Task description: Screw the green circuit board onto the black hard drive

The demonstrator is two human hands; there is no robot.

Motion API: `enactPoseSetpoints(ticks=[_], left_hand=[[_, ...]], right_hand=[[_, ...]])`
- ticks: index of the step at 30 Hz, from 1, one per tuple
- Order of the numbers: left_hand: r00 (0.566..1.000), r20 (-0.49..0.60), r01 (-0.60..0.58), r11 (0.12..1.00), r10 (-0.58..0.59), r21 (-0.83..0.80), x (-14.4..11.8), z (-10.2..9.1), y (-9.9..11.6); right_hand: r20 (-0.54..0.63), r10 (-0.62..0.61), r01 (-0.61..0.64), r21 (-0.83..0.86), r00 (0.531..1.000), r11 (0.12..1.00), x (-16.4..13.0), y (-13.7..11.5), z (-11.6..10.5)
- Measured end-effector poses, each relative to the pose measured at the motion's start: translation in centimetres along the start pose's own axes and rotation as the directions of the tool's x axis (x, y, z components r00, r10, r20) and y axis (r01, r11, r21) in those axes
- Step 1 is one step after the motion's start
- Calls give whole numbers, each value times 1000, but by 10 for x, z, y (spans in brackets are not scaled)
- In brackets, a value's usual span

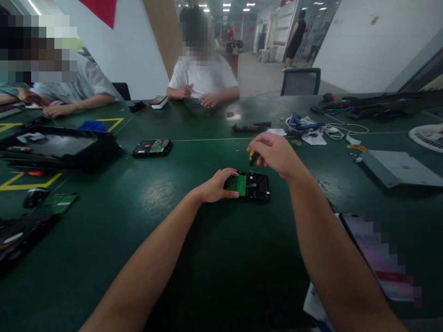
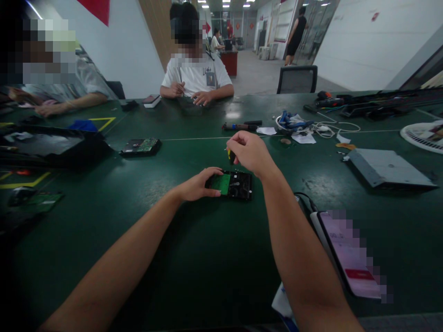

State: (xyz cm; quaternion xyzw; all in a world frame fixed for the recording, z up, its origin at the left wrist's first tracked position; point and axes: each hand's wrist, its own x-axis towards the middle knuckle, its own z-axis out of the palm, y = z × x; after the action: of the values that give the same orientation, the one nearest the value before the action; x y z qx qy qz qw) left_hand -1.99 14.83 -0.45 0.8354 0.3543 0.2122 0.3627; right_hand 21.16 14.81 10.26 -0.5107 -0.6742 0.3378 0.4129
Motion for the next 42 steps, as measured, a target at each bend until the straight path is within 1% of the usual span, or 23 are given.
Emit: enactPoseSetpoints(ticks=[5,8,10,12,14,17,20,24,26,28,30,33,36,38,42], left_hand=[[1000,5,-24,999,24,30,1,0,-2],[999,-4,-33,999,33,33,1,0,-3],[1000,-2,-31,999,31,32,1,0,-4],[1000,2,-21,999,21,27,1,0,-4],[1000,2,-11,1000,11,22,1,0,-4],[1000,2,-6,1000,6,15,1,1,-2],[1000,-3,-4,1000,4,7,0,1,1],[1000,-2,-2,1000,2,1,0,0,2],[1000,1,-1,1000,1,3,0,0,2],[1000,-1,2,1000,-2,3,0,0,2],[1000,-3,1,1000,-1,1,0,0,2],[1000,-2,-6,1000,6,1,0,0,2],[1000,0,0,1000,0,-1,0,0,2],[1000,-2,2,1000,-2,-3,0,-1,2],[1000,2,-7,1000,7,6,0,-1,0]], right_hand=[[139,-39,26,90,989,996,-1,-2,0],[190,-38,11,142,981,990,-3,-2,-1],[207,-54,30,120,977,992,-3,-3,-2],[176,-88,80,53,980,995,-3,-3,-2],[105,-101,102,-8,989,995,-2,-3,-2],[27,-37,38,-20,999,999,0,-2,1],[53,8,-11,48,999,999,-1,-1,2],[157,-22,2,128,987,992,-2,-2,2],[179,-29,-1,166,983,986,-3,-2,2],[181,-32,-1,179,983,984,-3,-2,1],[162,-45,24,130,986,991,-3,-2,0],[76,-51,51,7,996,999,-2,-2,-2],[14,-8,9,-35,1000,999,-1,-1,-3],[34,11,-11,-7,999,1000,-1,-1,-2],[133,-6,-6,84,991,996,-2,-2,0]])
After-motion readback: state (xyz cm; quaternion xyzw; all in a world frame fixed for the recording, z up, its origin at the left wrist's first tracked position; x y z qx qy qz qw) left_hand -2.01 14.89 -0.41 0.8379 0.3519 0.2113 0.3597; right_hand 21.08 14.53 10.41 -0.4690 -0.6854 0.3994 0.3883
